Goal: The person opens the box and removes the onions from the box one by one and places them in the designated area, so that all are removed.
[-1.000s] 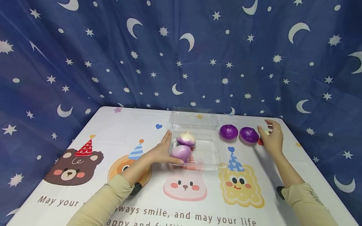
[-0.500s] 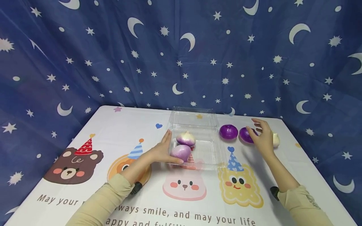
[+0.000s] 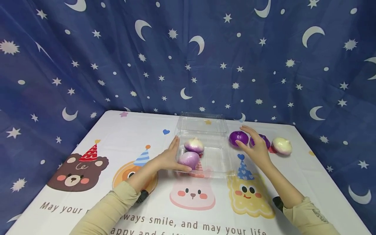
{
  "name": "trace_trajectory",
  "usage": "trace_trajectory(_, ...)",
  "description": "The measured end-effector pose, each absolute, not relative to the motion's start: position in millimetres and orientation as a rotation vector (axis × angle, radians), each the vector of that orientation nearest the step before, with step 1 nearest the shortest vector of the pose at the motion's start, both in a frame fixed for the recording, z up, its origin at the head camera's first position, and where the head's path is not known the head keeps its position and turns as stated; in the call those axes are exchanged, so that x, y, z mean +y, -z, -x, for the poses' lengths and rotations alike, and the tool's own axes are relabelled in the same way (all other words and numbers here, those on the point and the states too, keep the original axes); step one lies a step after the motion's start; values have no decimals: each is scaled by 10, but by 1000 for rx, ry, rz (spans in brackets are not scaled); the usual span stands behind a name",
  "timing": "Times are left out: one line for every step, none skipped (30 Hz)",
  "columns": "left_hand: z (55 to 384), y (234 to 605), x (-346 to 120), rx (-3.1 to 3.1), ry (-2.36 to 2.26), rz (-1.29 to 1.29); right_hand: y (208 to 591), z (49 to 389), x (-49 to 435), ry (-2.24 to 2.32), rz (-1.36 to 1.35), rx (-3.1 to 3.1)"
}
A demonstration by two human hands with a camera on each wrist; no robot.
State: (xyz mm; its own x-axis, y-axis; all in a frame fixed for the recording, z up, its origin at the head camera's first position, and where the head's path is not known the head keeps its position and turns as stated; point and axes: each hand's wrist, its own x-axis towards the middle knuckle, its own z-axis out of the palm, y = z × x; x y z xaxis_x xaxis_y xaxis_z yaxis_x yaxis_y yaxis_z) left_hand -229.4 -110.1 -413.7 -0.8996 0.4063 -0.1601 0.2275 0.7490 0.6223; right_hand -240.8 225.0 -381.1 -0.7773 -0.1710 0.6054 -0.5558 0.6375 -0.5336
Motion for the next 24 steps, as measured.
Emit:
trace_trajectory(2296, 4137, -1099, 2662, -892, -498, 3795, 2388, 2221, -1010, -586, -2376)
trace_trajectory(2298, 4139, -1098, 2663, -889, -502, 3782, 2376, 2195, -1014, -604, -2402)
trace_trajectory(2300, 4138, -1097, 2664, -889, -503, 3767, 2363, 2167, -1020, -627, -2422)
trace_trajectory(2301, 4136, -1097, 2666, -885, -503, 3755, 2357, 2142, -1026, -650, -2435)
trace_trajectory(2302, 4132, -1097, 2667, -886, -502, 3746, 2353, 2119, -1028, -675, -2445)
trace_trajectory(2302, 4127, -1097, 2666, -887, -500, 3742, 2351, 2098, -1019, -696, -2455)
trace_trajectory(2303, 4125, -1097, 2667, -890, -498, 3740, 2350, 2078, -1018, -717, -2460)
trace_trajectory(2302, 4123, -1099, 2666, -894, -496, 3744, 2348, 2060, -1020, -740, -2465)
trace_trajectory(2300, 4122, -1100, 2663, -900, -493, 3747, 2345, 2039, -1017, -763, -2472)
trace_trajectory(2296, 4121, -1101, 2661, -904, -492, 3752, 2341, 2016, -1013, -784, -2477)
trace_trajectory(2292, 4120, -1102, 2658, -909, -490, 3758, 2336, 1991, -1013, -807, -2489)
trace_trajectory(2289, 4124, -1103, 2657, -911, -490, 3766, 2330, 1966, -1016, -824, -2505)
trace_trajectory(2287, 4126, -1104, 2657, -914, -491, 3771, 2321, 1939, -1020, -845, -2518)
trace_trajectory(2285, 4127, -1104, 2656, -917, -495, 3775, 2312, 1910, -1022, -868, -2529)
trace_trajectory(2285, 4126, -1104, 2655, -918, -498, 3774, 2302, 1878, -1024, -889, -2537)
trace_trajectory(2286, 4124, -1103, 2655, -917, -502, 3776, 2294, 1849, -1031, -911, -2545)
trace_trajectory(2289, 4122, -1102, 2653, -915, -506, 3780, 2289, 1823, -1037, -939, -2550)
trace_trajectory(2292, 4123, -1101, 2653, -913, -510, 3780, 2280, 1796, -1043, -966, -2551)
trace_trajectory(2292, 4118, -1099, 2651, -914, -513, 3780, 2275, 1770, -1047, -996, -2551)
trace_trajectory(2294, 4117, -1098, 2648, -912, -515, 3783, 2272, 1746, -1053, -1026, -2553)
trace_trajectory(2295, 4116, -1097, 2647, -911, -514, 3785, 2268, 1725, -1060, -1053, -2560)
trace_trajectory(2296, 4114, -1098, 2646, -911, -513, 3788, 2268, 1700, -1064, -1081, -2566)
trace_trajectory(2296, 4111, -1100, 2645, -913, -512, 3789, 2267, 1676, -1075, -1107, -2573)
trace_trajectory(2296, 4110, -1101, 2642, -917, -508, 3789, 2266, 1653, -1085, -1131, -2582)
